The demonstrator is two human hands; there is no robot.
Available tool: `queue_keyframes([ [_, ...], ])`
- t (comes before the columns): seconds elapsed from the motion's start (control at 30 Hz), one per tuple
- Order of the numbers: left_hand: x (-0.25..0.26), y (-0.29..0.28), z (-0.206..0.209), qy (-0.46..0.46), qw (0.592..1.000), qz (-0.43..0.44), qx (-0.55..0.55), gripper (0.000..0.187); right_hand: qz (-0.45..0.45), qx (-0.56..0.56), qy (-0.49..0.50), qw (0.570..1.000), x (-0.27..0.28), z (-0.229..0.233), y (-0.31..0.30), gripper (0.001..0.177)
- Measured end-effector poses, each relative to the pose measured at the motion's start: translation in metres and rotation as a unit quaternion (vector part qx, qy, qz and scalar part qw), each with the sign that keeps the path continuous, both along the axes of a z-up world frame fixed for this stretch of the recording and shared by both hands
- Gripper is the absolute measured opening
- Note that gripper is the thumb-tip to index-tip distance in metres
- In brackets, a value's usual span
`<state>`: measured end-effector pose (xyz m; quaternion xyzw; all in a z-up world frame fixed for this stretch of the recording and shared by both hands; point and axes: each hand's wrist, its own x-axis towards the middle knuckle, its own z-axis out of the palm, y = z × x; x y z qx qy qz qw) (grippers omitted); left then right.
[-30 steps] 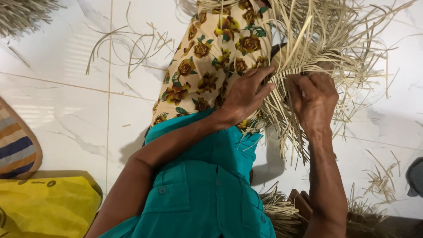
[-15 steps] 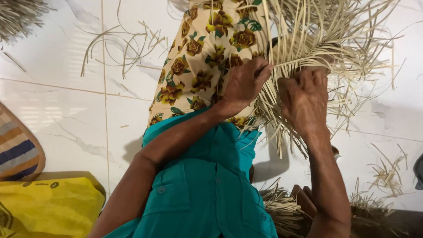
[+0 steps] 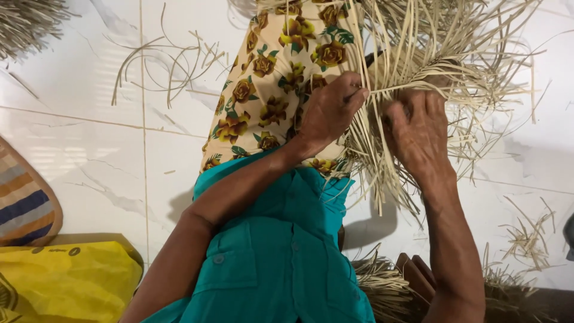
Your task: Weaving dried straw or grass fibers together to create a traditional hat
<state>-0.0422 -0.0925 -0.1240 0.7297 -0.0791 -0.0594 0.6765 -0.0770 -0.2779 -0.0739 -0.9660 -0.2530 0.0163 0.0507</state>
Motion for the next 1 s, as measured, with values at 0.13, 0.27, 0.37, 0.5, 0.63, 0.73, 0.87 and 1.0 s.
queue_keyframes([
  [0.13, 0.001, 0.000, 0.005, -0.025, 0.999, -0.011, 0.015, 0.009, 0.054, 0.017, 0.003, 0.998, 0.019, -0.026, -0.001, 0.023],
  [0.27, 0.002, -0.002, -0.005, -0.038, 0.999, -0.007, 0.004, 0.006, 0.109, 0.134, -0.017, 0.985, 0.044, -0.023, 0.000, 0.004],
  [0.37, 0.000, -0.002, -0.005, -0.001, 1.000, -0.015, -0.020, 0.011, 0.046, 0.317, 0.115, 0.940, 0.052, -0.019, -0.004, 0.002],
  [0.5, 0.000, 0.001, 0.013, 0.035, 0.999, -0.028, -0.006, 0.009, -0.043, 0.288, 0.112, 0.950, 0.047, -0.002, 0.010, 0.015],
  [0.63, 0.001, -0.002, 0.004, -0.027, 0.999, -0.020, 0.010, 0.015, 0.024, 0.294, 0.012, 0.956, 0.041, -0.019, 0.010, 0.020],
  [0.73, -0.004, -0.008, -0.026, 0.030, 0.999, 0.004, -0.024, 0.010, 0.074, 0.321, -0.017, 0.944, 0.030, -0.069, -0.019, 0.024],
  [0.87, -0.001, -0.003, -0.005, 0.052, 0.998, 0.016, -0.043, 0.017, 0.077, 0.294, -0.035, 0.952, 0.023, -0.026, 0.006, 0.013],
  [1.0, 0.000, -0.011, -0.002, 0.068, 0.997, 0.038, 0.030, 0.020, -0.062, 0.385, 0.064, 0.918, 0.023, -0.017, 0.015, 0.009],
])
